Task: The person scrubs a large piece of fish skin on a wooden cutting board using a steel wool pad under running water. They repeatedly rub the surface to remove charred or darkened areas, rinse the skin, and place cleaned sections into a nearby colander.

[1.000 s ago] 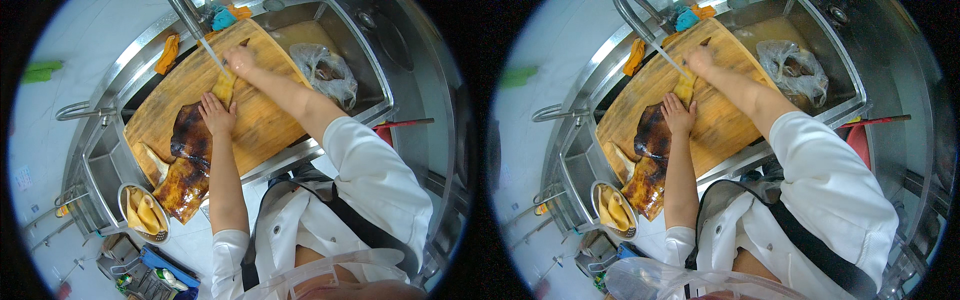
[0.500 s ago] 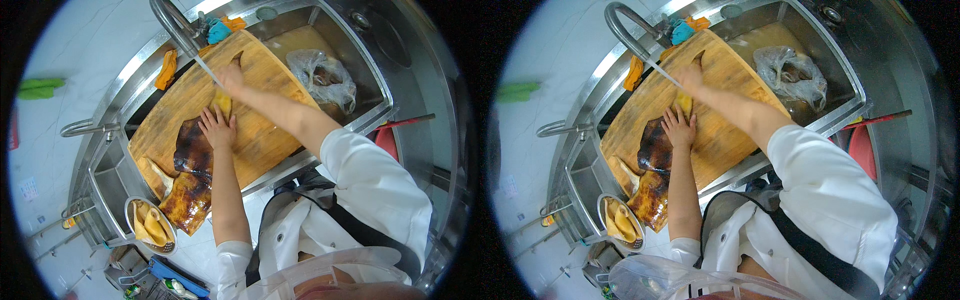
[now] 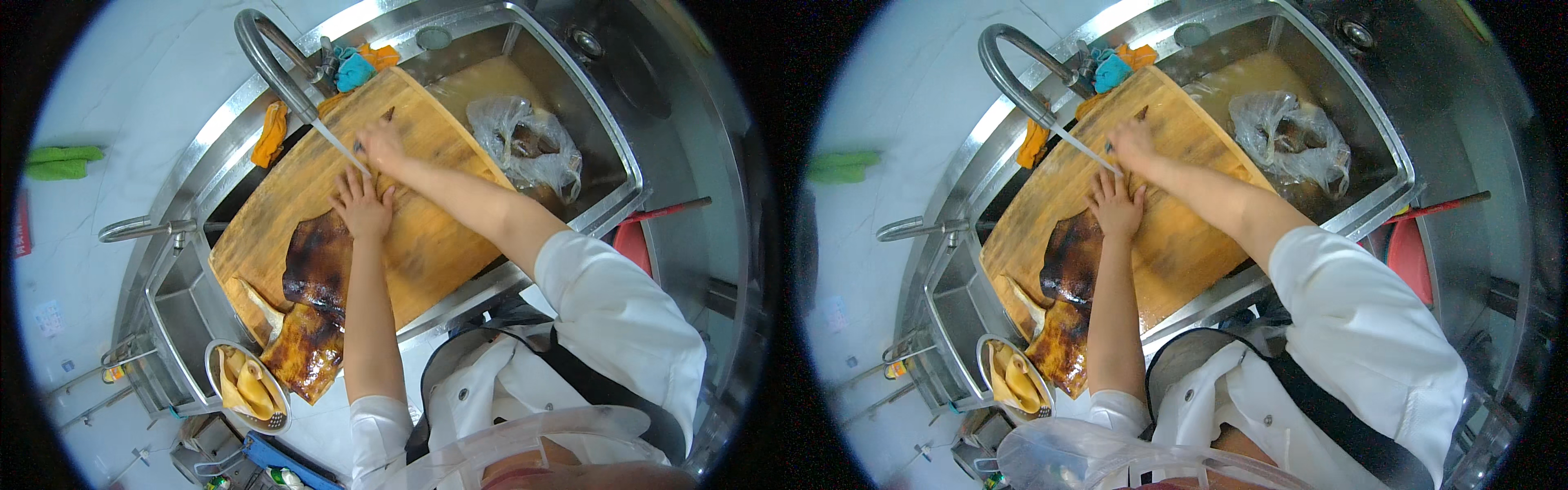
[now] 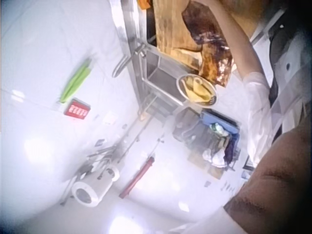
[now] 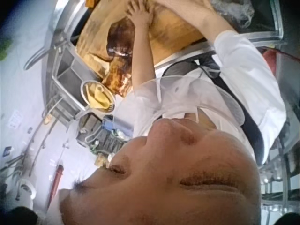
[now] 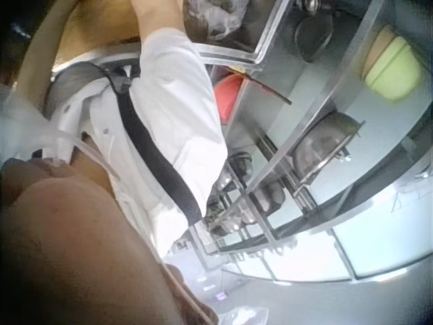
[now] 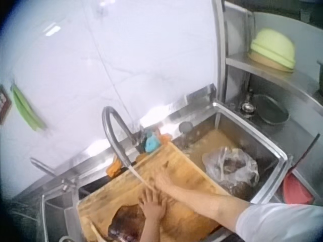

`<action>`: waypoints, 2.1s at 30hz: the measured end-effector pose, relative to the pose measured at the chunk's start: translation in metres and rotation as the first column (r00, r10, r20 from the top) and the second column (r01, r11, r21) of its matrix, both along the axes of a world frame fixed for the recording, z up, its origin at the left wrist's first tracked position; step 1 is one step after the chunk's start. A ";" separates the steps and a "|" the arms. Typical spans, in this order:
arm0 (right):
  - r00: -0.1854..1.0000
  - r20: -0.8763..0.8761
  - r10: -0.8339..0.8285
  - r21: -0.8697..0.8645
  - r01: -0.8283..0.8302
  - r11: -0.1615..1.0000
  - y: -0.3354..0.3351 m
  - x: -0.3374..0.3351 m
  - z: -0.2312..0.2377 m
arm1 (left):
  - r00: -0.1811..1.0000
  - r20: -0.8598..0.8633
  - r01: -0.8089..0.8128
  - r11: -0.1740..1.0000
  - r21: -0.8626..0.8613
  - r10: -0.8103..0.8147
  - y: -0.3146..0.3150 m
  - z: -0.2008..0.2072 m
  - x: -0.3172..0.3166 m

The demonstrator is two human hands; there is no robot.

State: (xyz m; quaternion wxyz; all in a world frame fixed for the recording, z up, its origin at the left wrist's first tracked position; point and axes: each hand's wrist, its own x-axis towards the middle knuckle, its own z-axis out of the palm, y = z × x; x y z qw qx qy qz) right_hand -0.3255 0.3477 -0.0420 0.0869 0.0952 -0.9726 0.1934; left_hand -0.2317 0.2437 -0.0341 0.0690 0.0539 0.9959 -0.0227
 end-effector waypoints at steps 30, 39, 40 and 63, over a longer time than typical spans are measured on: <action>0.972 -0.009 0.234 0.034 -0.234 0.972 0.057 -0.066 0.003 | 0.996 -0.086 -0.010 0.997 0.081 0.017 0.018 -0.009 -0.019; 0.930 -0.121 0.346 -0.206 -0.365 0.908 0.052 -0.030 -0.018 | 0.983 -0.181 0.013 0.989 0.146 0.014 0.020 -0.016 -0.022; 0.930 -0.165 0.328 -0.149 -0.353 0.924 0.051 -0.032 -0.017 | 0.982 -0.191 0.012 0.990 0.141 0.015 0.019 -0.017 -0.021; 0.986 0.076 -0.150 -0.278 0.165 0.946 0.074 -0.060 0.015 | 0.994 -0.107 0.007 0.979 0.202 0.015 -0.009 -0.003 -0.010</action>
